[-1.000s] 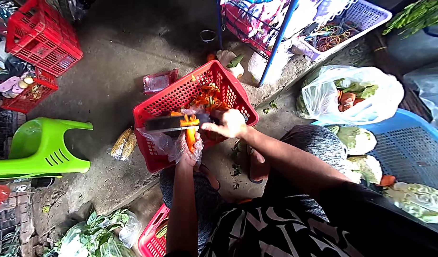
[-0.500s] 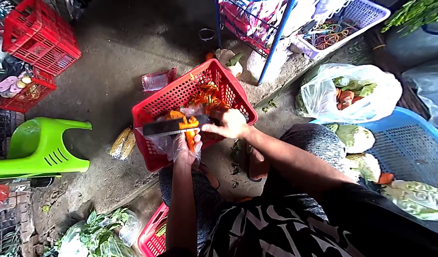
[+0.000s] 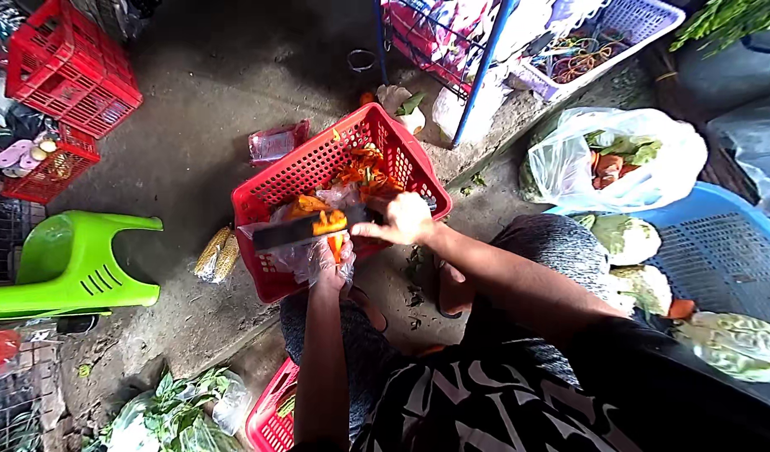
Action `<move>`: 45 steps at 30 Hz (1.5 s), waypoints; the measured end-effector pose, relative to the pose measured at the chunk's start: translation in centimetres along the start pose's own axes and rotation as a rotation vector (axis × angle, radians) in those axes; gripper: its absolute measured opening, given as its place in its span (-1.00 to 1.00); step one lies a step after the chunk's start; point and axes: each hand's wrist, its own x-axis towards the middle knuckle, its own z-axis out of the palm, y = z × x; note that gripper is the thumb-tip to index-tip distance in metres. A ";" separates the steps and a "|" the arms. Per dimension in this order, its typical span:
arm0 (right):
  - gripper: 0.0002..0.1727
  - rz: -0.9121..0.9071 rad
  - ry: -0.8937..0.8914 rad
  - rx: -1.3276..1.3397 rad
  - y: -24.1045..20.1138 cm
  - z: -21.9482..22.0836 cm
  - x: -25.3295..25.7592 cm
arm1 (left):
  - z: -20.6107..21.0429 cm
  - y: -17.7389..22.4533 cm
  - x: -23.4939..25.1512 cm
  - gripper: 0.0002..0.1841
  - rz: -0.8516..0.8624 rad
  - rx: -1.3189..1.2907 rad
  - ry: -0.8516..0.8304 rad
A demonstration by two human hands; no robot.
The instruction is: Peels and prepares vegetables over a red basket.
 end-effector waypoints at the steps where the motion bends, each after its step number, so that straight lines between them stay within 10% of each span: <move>1: -0.01 -0.062 -0.010 0.008 -0.7 0.1 -0.7 | 0.0 -0.4 -0.3 -0.70 0.029 0.010 0.074; 7: -0.09 -0.333 0.052 -0.040 -1.2 1.9 -1.4 | -1.7 -1.6 -0.2 -0.70 0.122 -0.093 0.035; 14: 0.00 0.060 -0.026 -0.019 0.4 0.7 0.6 | -0.9 0.2 0.5 -0.45 -0.088 -0.160 -0.159; 20: -0.10 -0.170 -0.017 0.036 -1.3 1.1 -1.1 | -0.7 -0.8 -0.8 -0.77 -0.009 -0.106 0.126; 25: -0.04 0.035 -0.037 0.013 0.3 1.0 0.5 | -1.2 0.2 0.5 -0.47 -0.119 -0.214 -0.167; 33: 0.07 0.068 -0.081 0.072 1.7 0.6 1.3 | -0.9 0.1 0.4 -0.44 -0.112 -0.117 -0.191; 39: -0.06 -0.128 0.006 -0.015 -1.2 0.1 -0.9 | 0.7 -0.6 -0.7 -0.69 0.035 0.124 0.069; 45: 0.04 0.259 -0.081 -0.012 0.8 -0.7 1.7 | -0.5 -0.8 0.8 -0.64 0.063 0.165 -0.032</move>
